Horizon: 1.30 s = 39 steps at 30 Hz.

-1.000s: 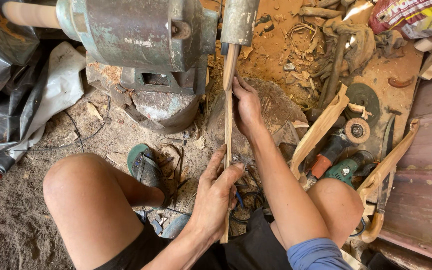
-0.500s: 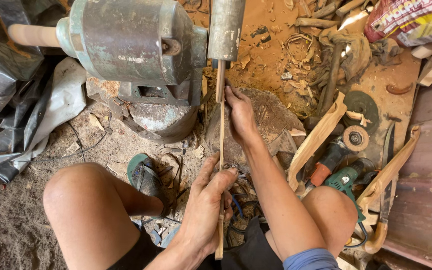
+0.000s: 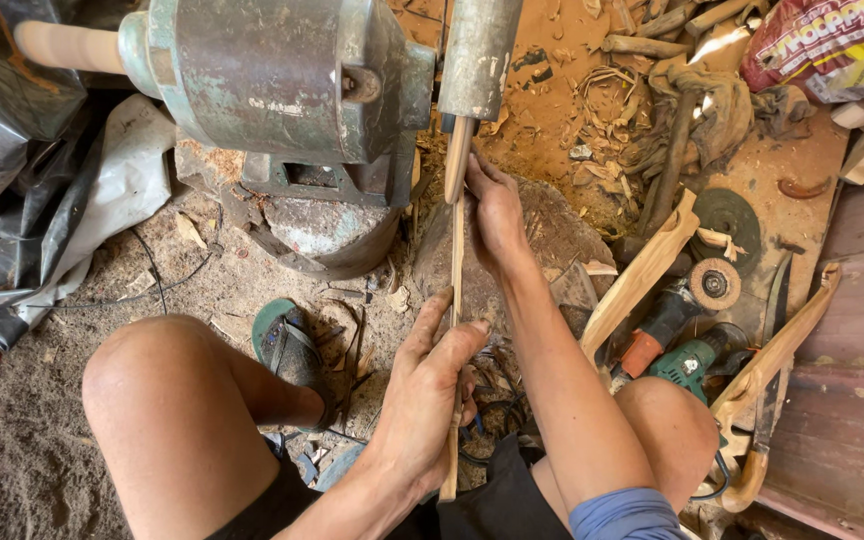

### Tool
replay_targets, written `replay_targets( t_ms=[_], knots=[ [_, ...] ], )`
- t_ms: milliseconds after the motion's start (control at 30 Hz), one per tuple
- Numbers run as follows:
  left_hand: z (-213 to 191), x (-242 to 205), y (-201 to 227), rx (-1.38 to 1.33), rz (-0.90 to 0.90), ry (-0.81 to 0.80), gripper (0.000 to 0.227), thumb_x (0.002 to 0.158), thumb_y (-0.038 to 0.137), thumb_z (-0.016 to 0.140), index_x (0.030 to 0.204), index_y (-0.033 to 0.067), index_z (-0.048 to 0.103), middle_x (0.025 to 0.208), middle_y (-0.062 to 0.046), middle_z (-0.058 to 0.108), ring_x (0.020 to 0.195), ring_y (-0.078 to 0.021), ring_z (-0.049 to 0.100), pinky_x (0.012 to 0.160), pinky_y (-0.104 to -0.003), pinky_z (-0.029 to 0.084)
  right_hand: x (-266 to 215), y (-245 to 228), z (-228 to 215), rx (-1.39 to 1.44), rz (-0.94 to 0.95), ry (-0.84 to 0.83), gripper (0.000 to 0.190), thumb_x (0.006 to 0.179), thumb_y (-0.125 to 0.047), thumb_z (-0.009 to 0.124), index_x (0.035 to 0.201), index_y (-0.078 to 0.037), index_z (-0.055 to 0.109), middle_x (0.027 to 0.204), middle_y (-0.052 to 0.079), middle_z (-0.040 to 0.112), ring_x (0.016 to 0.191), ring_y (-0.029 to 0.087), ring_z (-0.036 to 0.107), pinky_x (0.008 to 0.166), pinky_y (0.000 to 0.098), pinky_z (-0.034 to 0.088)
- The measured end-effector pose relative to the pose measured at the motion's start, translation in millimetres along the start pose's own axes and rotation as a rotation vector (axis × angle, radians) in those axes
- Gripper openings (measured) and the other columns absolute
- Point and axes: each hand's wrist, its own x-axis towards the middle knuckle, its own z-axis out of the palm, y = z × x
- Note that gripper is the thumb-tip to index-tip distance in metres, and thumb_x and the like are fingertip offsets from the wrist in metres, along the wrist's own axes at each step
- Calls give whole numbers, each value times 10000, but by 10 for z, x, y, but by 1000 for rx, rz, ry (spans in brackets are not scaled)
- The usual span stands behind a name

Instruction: The person shapes a long wooden piece using a bench grinder, repeatedly pressing the wood against the spinning wheel to smooth and thin its edges. The person then uses a handheld angle grinder to further smooth the surface of the wood.

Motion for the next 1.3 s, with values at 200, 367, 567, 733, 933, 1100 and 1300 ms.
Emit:
replay_targets(
  t_ms=[200,367,567,733,933,1100,1300],
  knots=[
    [-42,-114,-65,-2,-1,-12,844,822,220,666,1616,133,394,667,-14,429,499,-83,397,420,-233,342,-67,45,-19,3,-33,-26,510,1078,-186,437,1523,64,432,1060,114,656,933,134,572,905,251,497],
    [-141,-85,-193,52,-43,-2,829,831,242,670,1576,123,328,721,-33,539,485,-113,406,420,-274,372,-292,91,-9,-50,102,26,509,1085,-239,405,1534,0,427,1147,127,679,947,173,563,926,285,454],
    [-345,-61,-440,768,404,-57,576,975,287,638,1490,73,492,1049,-98,632,799,-237,650,696,-380,541,-686,-60,-260,431,108,40,535,1054,-319,345,1561,-147,352,1296,208,658,1054,306,695,925,431,574],
    [-432,-192,-555,982,567,-61,542,937,177,637,1464,144,517,1137,-142,562,912,-376,674,801,-467,544,-868,-191,-478,554,-37,-85,562,1089,-320,372,1626,-167,302,1468,226,571,1176,306,668,996,441,573],
    [-467,-288,-578,959,566,-89,543,945,159,622,1481,191,539,1137,-124,574,898,-356,691,777,-455,552,-1023,-246,-578,576,-98,-111,560,1084,-296,401,1627,-200,309,1463,254,569,1213,306,645,1001,432,568],
    [-494,-285,-645,932,702,-93,472,949,137,623,1418,149,570,1192,-114,596,938,-360,695,773,-444,563,-1086,-298,-562,612,-109,-97,554,1080,-287,426,1610,-164,321,1472,191,570,1283,333,632,994,469,577],
    [-500,-189,-716,965,547,-90,616,946,225,627,1520,120,429,1115,-99,608,845,-250,702,777,-403,611,-1122,-393,-501,586,-95,-55,557,1071,-291,393,1615,-205,307,1461,196,568,1287,331,616,987,467,586]
  ],
)
